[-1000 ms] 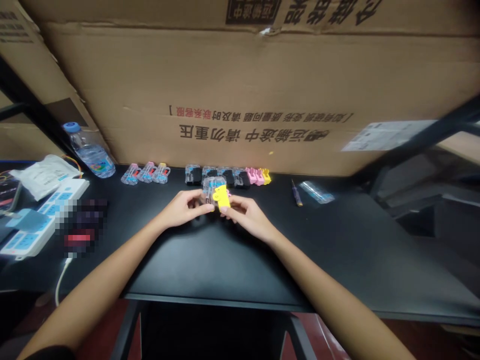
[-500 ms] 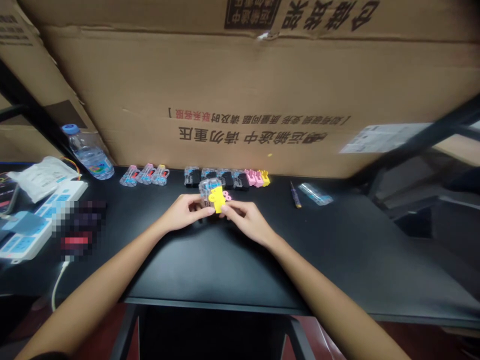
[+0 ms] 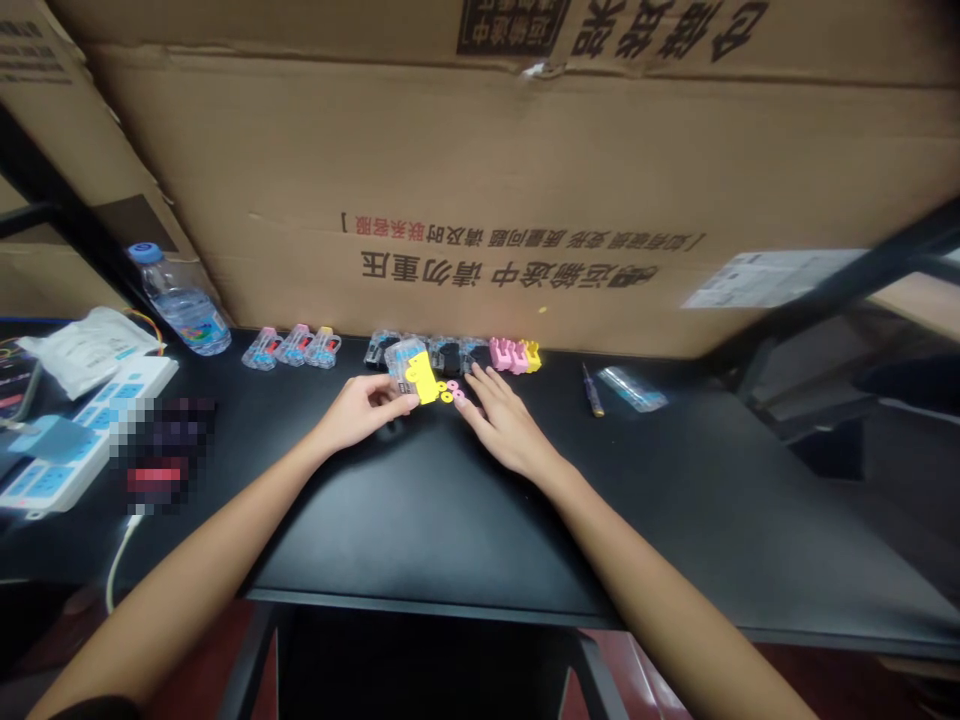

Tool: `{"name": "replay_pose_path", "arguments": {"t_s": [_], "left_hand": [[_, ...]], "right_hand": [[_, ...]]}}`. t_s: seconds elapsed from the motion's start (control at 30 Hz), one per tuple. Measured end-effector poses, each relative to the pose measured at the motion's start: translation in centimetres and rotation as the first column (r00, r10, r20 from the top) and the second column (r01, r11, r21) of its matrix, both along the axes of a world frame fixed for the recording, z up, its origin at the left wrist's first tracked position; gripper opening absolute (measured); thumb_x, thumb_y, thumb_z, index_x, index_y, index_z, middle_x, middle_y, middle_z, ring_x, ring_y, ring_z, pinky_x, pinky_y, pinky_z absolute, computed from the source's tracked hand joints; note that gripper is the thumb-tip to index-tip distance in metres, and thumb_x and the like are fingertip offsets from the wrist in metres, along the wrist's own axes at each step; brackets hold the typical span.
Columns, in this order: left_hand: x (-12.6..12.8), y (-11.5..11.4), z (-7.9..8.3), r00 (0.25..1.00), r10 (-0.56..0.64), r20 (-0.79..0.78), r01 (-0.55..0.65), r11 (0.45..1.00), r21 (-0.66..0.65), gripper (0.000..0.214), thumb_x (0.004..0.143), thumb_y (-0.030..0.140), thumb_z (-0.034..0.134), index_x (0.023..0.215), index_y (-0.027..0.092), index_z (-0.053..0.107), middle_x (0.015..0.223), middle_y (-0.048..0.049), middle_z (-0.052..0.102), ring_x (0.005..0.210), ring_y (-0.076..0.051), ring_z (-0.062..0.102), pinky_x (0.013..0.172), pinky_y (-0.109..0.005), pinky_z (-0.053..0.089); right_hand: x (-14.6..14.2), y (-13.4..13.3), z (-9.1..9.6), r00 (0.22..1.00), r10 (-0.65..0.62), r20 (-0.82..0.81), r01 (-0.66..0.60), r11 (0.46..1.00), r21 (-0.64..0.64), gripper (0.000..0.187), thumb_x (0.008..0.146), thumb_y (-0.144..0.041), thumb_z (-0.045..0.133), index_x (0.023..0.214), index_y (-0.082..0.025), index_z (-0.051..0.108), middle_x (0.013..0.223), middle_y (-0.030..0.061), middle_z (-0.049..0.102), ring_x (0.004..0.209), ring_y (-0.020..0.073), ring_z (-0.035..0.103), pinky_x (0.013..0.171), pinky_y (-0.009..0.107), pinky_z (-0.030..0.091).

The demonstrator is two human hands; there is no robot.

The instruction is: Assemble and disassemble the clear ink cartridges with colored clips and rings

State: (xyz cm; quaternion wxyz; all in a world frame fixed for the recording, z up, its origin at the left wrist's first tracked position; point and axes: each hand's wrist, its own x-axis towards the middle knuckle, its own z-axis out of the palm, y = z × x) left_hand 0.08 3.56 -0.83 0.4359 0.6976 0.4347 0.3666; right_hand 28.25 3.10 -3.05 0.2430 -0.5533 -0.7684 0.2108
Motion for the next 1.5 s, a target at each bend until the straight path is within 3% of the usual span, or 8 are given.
{"name": "replay_pose_path", "arguments": {"t_s": [0.23, 0.33, 0.43, 0.57, 0.67, 0.77, 1.2, 1.5], "left_hand": [[0.0, 0.1, -0.3, 1.0, -0.013, -0.022, 0.013, 1.0, -0.011, 0.043, 0.093, 0.059, 0.076, 0.092, 0.016, 0.08, 0.085, -0.0081, 0.082, 0.068, -0.017, 0.069, 0.067, -0.028, 0.053], [0.1, 0.1, -0.5, 0.999, -0.033, -0.021, 0.032, 0.999, -0.037, 0.043, 0.094, 0.058, 0.075, 0.094, 0.016, 0.079, 0.085, -0.0077, 0.081, 0.067, -0.016, 0.068, 0.067, -0.028, 0.054], [0.2, 0.1, -0.3, 0.999, -0.034, 0.008, 0.035, 0.994, -0.101, 0.044, 0.093, 0.059, 0.075, 0.095, 0.015, 0.078, 0.085, -0.007, 0.08, 0.063, -0.014, 0.066, 0.062, -0.026, 0.052], [0.3, 0.0, 0.2, 0.998, -0.023, 0.063, 0.03, 0.993, -0.117, 0.044, 0.094, 0.059, 0.073, 0.086, 0.016, 0.072, 0.081, -0.0053, 0.077, 0.059, -0.011, 0.062, 0.062, -0.025, 0.051], [0.4, 0.0, 0.5, 0.997, -0.037, 0.071, 0.045, 0.991, -0.123, 0.047, 0.097, 0.061, 0.067, 0.086, 0.016, 0.071, 0.081, -0.0049, 0.077, 0.058, -0.011, 0.059, 0.062, -0.025, 0.049], [0.5, 0.0, 0.3, 0.996, -0.073, 0.052, 0.079, 0.987, -0.139, 0.052, 0.1, 0.065, 0.061, 0.092, 0.015, 0.074, 0.082, -0.0061, 0.078, 0.06, -0.012, 0.06, 0.063, -0.026, 0.048], [0.5, -0.1, 0.1, 0.994, -0.112, -0.007, 0.108, 0.976, -0.19, 0.059, 0.105, 0.067, 0.049, 0.106, 0.015, 0.075, 0.088, -0.0086, 0.079, 0.066, -0.014, 0.063, 0.059, -0.026, 0.045], [0.4, -0.1, 0.1, 0.989, -0.138, -0.052, 0.129, 0.981, -0.146, 0.052, 0.107, 0.061, 0.05, 0.106, 0.016, 0.076, 0.09, -0.0076, 0.079, 0.069, -0.015, 0.065, 0.062, -0.026, 0.047]], "right_hand": [[0.1, 0.3, -0.2, 0.999, 0.033, -0.033, -0.032, 0.999, 0.015, 0.069, 0.107, -0.071, 0.045, 0.157, -0.025, 0.06, 0.177, 0.0126, 0.038, 0.168, 0.038, 0.026, 0.135, 0.066, 0.023], [0.0, 0.3, -0.3, 0.997, 0.037, -0.064, -0.031, 0.995, 0.098, 0.063, 0.108, -0.068, 0.048, 0.153, -0.026, 0.063, 0.177, 0.0119, 0.039, 0.168, 0.0387, 0.026, 0.134, 0.068, 0.023], [-0.9, -0.4, 0.2, 0.981, 0.066, -0.181, -0.03, 0.981, 0.193, 0.053, 0.107, -0.06, 0.056, 0.146, -0.026, 0.067, 0.169, 0.0138, 0.051, 0.162, 0.0379, 0.039, 0.132, 0.066, 0.03], [-2.5, -1.7, 1.2, 0.84, 0.146, -0.522, -0.183, 0.983, -0.02, 0.04, 0.105, -0.049, 0.064, 0.141, -0.031, 0.067, 0.135, 0.0099, 0.075, 0.131, 0.0307, 0.069, 0.118, 0.058, 0.052], [-3.3, -2.3, 1.4, 0.704, 0.134, -0.697, -0.31, 0.942, -0.132, 0.037, 0.101, -0.047, 0.07, 0.134, -0.033, 0.071, 0.132, 0.0072, 0.076, 0.127, 0.0288, 0.071, 0.113, 0.054, 0.056], [-3.7, -2.5, 1.4, 0.65, 0.084, -0.755, -0.337, 0.922, -0.188, 0.037, 0.098, -0.047, 0.074, 0.132, -0.032, 0.075, 0.129, 0.0071, 0.077, 0.122, 0.0287, 0.073, 0.108, 0.053, 0.059], [-0.9, 1.1, 0.6, 0.413, -0.226, -0.882, -0.088, 0.954, -0.285, 0.033, 0.09, -0.047, 0.079, 0.115, -0.026, 0.074, 0.104, 0.0045, 0.081, 0.105, 0.0252, 0.077, 0.105, 0.045, 0.058], [-0.2, 2.4, 0.0, 0.423, -0.282, -0.861, -0.084, 0.934, -0.347, 0.025, 0.085, -0.046, 0.083, 0.092, -0.024, 0.072, 0.098, 0.0027, 0.075, 0.095, 0.0223, 0.075, 0.088, 0.036, 0.061]]}}
